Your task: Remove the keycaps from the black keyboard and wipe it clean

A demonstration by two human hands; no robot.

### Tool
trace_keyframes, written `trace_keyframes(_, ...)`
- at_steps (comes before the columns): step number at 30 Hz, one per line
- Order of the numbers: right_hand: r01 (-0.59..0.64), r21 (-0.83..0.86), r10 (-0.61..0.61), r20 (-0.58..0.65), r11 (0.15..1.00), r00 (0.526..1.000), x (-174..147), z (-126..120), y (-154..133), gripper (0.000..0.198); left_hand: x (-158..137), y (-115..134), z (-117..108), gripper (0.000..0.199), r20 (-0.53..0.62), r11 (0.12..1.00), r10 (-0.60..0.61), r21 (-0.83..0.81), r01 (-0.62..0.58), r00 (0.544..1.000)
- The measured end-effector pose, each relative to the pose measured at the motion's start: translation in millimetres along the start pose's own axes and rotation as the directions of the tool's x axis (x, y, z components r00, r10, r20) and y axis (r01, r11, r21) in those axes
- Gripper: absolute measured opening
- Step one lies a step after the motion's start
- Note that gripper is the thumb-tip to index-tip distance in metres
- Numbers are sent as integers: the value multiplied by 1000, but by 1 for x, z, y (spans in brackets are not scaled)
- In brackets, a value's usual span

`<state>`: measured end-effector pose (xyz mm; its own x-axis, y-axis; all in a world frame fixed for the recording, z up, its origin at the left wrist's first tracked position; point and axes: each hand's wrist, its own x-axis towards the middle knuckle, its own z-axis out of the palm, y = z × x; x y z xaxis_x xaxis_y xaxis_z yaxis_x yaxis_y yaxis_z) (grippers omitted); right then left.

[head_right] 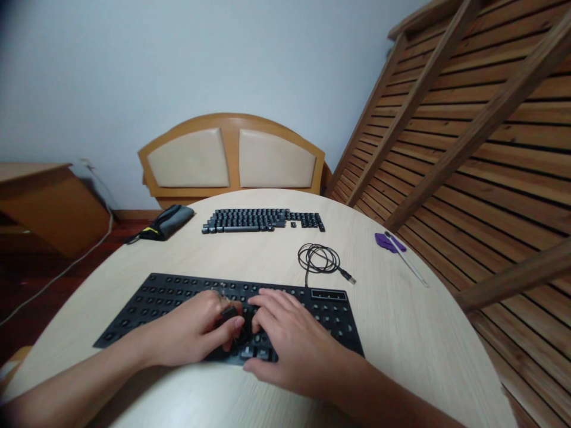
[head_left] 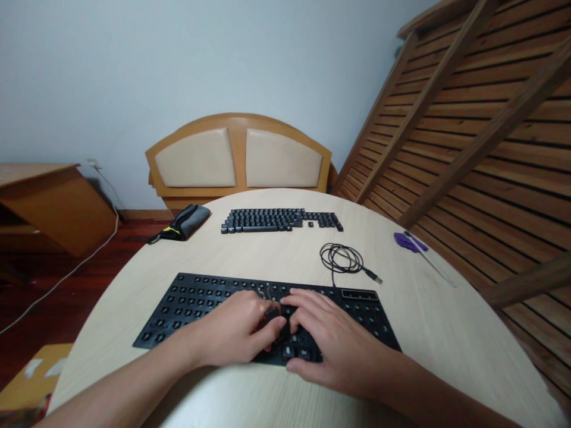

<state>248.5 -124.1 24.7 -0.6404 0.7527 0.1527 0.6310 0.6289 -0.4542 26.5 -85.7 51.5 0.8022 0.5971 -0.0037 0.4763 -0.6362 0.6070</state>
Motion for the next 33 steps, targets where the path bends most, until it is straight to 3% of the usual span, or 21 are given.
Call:
trace_keyframes(6, 24, 14, -24, 0, 1000, 1000, 2, 2, 0, 28, -5, -9, -7, 21, 43, 989, 94, -117, -89, 995)
trace_keyframes(15, 26, 31, -25, -38, 999, 999, 1, 7, -4, 20, -2, -9, -3, 13, 36, 974, 211, -90, -207, 977)
trace_keyframes(23, 16, 24, -15, -36, 1000, 999, 1, 6, -4, 25, -4, -10, -4, 19, 54, 969, 235, -94, -229, 971)
trace_keyframes(33, 45, 45, -43, -40, 998, 998, 2, 7, -4, 30, -5, -3, -10, 30, 48, 982, 185, 31, -187, 982)
